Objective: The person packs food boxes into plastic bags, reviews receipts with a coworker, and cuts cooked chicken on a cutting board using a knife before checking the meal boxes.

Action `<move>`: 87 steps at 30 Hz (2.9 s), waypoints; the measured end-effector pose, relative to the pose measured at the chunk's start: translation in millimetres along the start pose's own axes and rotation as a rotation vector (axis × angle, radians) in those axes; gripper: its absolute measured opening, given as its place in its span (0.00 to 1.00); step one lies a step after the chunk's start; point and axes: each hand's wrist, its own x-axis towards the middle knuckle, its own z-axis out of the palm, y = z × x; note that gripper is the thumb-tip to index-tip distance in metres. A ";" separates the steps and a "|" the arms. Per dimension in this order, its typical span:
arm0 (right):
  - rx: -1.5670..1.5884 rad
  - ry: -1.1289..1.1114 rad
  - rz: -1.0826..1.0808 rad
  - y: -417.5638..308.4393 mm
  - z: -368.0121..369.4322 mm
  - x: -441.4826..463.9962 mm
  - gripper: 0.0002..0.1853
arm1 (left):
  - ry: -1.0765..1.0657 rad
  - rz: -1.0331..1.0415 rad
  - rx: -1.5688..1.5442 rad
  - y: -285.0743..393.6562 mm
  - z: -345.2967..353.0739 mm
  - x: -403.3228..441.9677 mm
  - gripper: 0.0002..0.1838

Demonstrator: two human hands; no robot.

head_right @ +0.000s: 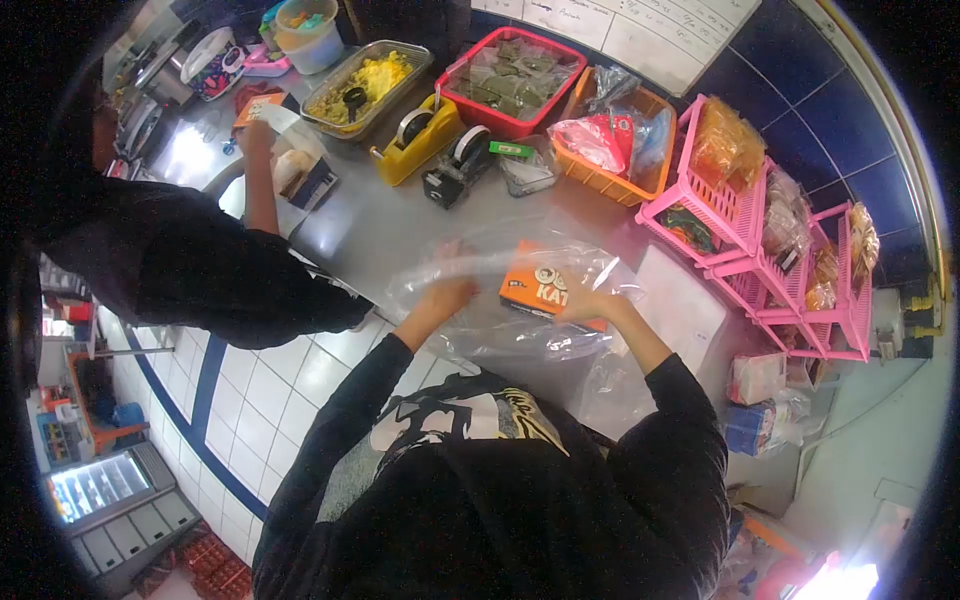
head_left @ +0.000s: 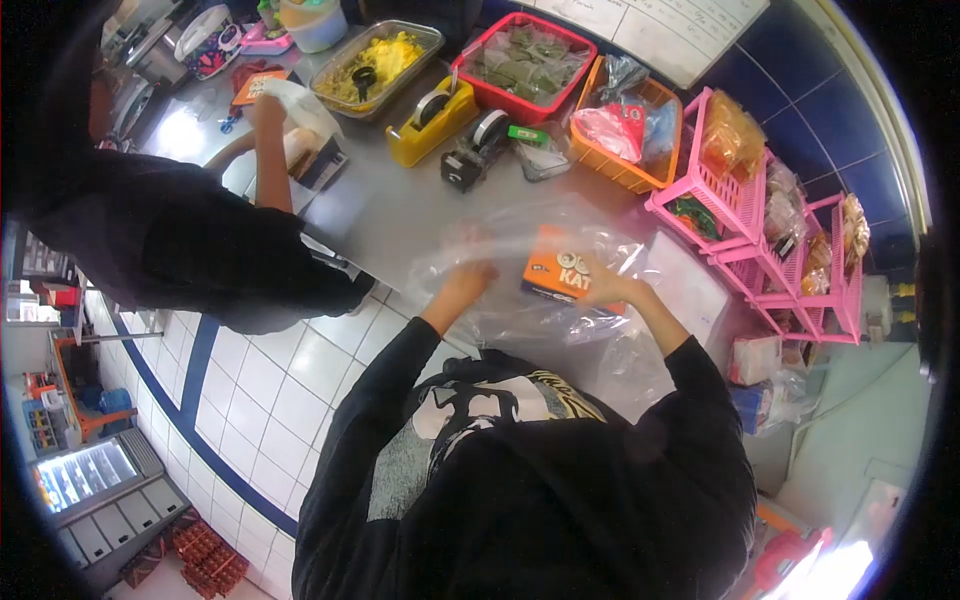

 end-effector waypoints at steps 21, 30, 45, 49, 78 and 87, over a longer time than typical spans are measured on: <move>-0.342 0.481 0.305 -58.9 27.7 65.7 0.40 | -0.109 -0.477 -0.174 68.1 -16.2 -56.4 0.44; -0.441 0.520 0.084 -69.8 56.0 96.3 0.43 | 0.047 -0.207 0.248 53.6 5.0 -62.3 0.44; -0.281 0.478 0.100 -56.7 43.2 101.6 0.36 | -0.147 -0.105 0.226 50.7 -10.7 -97.1 0.52; -0.399 0.474 0.065 -66.4 44.7 94.7 0.40 | -0.127 -0.069 -0.315 51.7 -68.2 -125.2 0.31; 0.357 1.833 0.643 -294.1 346.9 5.5 0.16 | 0.721 0.178 0.181 -755.9 -326.1 -50.1 0.36; 0.344 1.803 0.767 -353.9 395.5 -8.5 0.15 | 0.664 0.084 0.424 -742.3 -290.1 36.2 0.31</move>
